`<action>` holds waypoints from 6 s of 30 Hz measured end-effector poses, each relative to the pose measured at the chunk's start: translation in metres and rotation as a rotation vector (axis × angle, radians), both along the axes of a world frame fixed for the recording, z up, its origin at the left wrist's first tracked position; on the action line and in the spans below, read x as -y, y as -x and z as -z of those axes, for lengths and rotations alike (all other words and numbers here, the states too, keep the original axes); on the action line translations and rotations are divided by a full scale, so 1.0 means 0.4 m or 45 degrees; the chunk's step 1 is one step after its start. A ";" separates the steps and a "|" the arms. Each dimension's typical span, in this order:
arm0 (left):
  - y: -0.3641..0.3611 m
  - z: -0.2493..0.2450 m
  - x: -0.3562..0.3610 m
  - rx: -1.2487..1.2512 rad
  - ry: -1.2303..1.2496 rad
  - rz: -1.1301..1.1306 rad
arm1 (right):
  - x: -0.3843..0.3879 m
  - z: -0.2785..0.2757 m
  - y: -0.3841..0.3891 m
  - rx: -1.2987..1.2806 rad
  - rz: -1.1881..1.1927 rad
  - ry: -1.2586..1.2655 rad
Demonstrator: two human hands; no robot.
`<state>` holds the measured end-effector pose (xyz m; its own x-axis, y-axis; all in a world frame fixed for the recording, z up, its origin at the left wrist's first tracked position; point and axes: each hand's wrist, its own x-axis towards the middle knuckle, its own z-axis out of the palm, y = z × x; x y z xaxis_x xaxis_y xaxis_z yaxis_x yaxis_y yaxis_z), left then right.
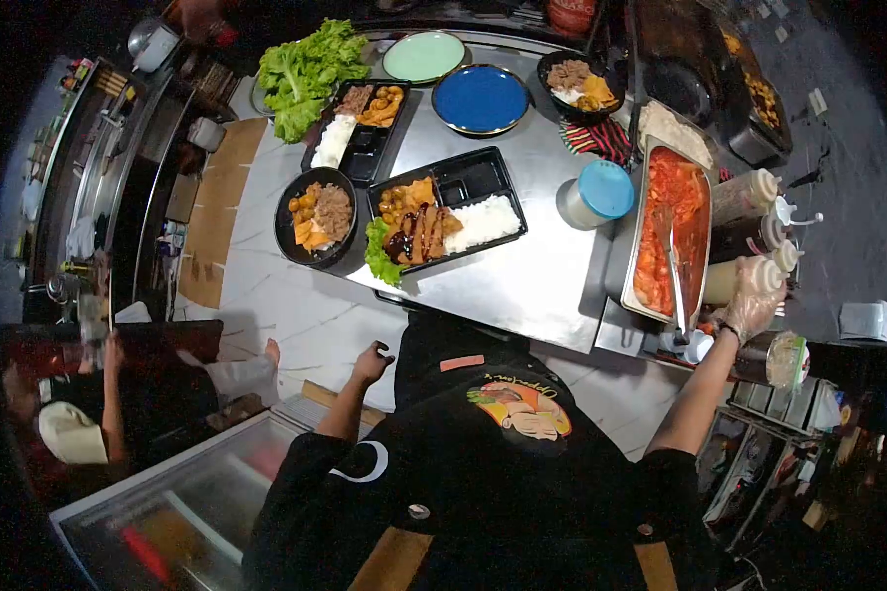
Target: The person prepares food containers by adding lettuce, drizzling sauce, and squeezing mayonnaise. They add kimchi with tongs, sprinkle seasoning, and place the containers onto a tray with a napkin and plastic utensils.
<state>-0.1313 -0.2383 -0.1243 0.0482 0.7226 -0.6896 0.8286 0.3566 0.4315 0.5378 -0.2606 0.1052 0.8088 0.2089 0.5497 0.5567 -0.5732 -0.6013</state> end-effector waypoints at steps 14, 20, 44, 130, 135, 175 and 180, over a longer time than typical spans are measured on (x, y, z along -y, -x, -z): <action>0.058 0.015 0.084 -0.053 0.133 0.034 | 0.139 -0.451 0.055 0.473 -0.393 -0.519; 0.102 0.082 -0.038 0.025 0.099 0.134 | 0.079 -0.373 0.066 -0.273 -0.964 -0.139; 0.552 0.245 -0.149 0.129 0.413 -0.064 | -0.639 -0.106 0.865 0.074 -1.260 2.185; 0.549 0.272 0.094 0.516 0.272 -0.768 | -1.122 -0.066 1.259 1.203 -1.464 2.047; 0.563 0.293 0.149 0.563 0.298 -0.788 | -1.130 -0.030 1.235 1.256 -1.408 2.057; -0.434 -0.355 -0.054 0.433 -0.733 0.466 | 0.064 -0.119 0.057 0.129 -0.363 -0.658; -0.599 -0.438 -0.056 0.594 -0.792 0.598 | 0.050 0.031 0.005 -0.307 -0.110 -0.278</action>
<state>0.1084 -0.2160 0.0507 0.6085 0.7933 -0.0181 0.5229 -0.3837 0.7612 0.5357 -0.2808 0.0930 0.9054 0.1810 0.3841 0.4245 -0.3733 -0.8249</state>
